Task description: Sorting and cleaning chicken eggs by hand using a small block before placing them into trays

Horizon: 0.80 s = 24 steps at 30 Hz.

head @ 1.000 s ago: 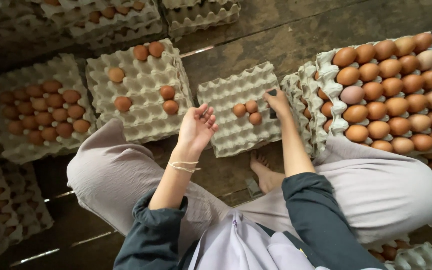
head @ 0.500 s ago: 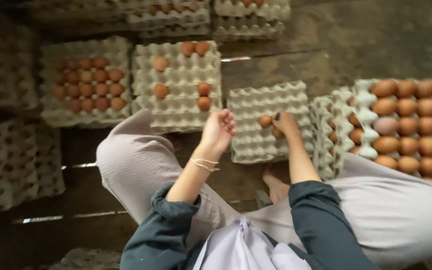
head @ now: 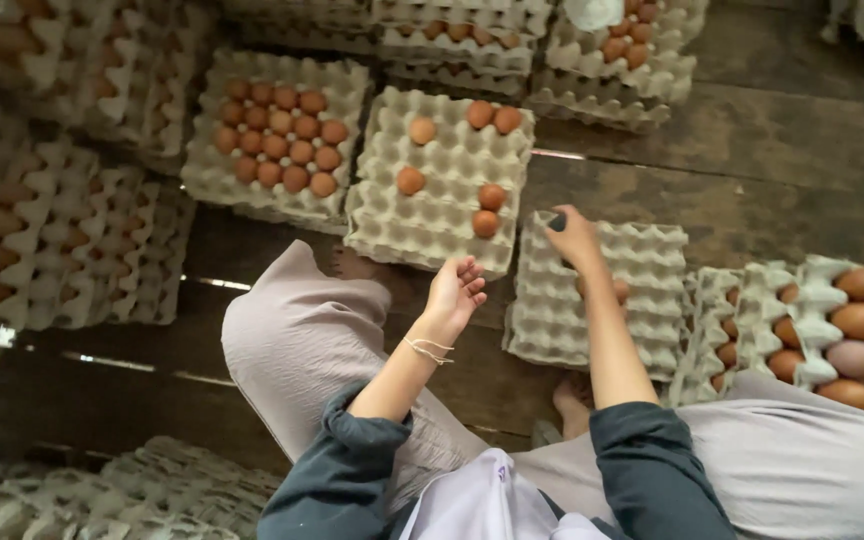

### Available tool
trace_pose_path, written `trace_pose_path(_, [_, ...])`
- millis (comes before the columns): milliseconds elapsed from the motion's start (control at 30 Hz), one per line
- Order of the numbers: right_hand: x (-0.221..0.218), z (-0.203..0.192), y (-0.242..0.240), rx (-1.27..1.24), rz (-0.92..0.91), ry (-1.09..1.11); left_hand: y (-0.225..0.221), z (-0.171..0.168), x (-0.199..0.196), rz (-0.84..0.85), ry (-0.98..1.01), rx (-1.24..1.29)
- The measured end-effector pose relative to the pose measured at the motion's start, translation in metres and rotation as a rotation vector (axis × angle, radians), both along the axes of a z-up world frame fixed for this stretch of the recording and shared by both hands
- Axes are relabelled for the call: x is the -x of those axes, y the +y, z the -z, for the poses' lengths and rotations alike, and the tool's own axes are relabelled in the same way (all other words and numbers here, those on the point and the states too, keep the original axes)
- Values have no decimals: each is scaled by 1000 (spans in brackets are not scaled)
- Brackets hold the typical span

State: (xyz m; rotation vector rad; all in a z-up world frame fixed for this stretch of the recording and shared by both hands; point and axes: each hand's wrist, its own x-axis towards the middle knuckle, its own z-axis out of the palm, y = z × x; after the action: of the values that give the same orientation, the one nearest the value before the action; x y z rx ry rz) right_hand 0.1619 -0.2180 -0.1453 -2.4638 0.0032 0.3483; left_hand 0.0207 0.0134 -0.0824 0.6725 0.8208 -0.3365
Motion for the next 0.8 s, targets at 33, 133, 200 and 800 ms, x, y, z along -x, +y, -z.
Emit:
trace_pose_path(33, [-2, 1, 15, -51, -36, -10, 3, 2, 0, -18, 1, -11])
trace_pose_path(133, [9, -33, 54, -139, -35, 7, 11, 1, -1, -84, 8, -6])
trace_pose_path(200, [10, -49, 69, -134, -28, 8, 13, -4, -2, -124, 4, -29])
trace_pose_path(800, [-6, -70, 224, -60, -375, -150, 26, 16, -13, -436, 79, -142])
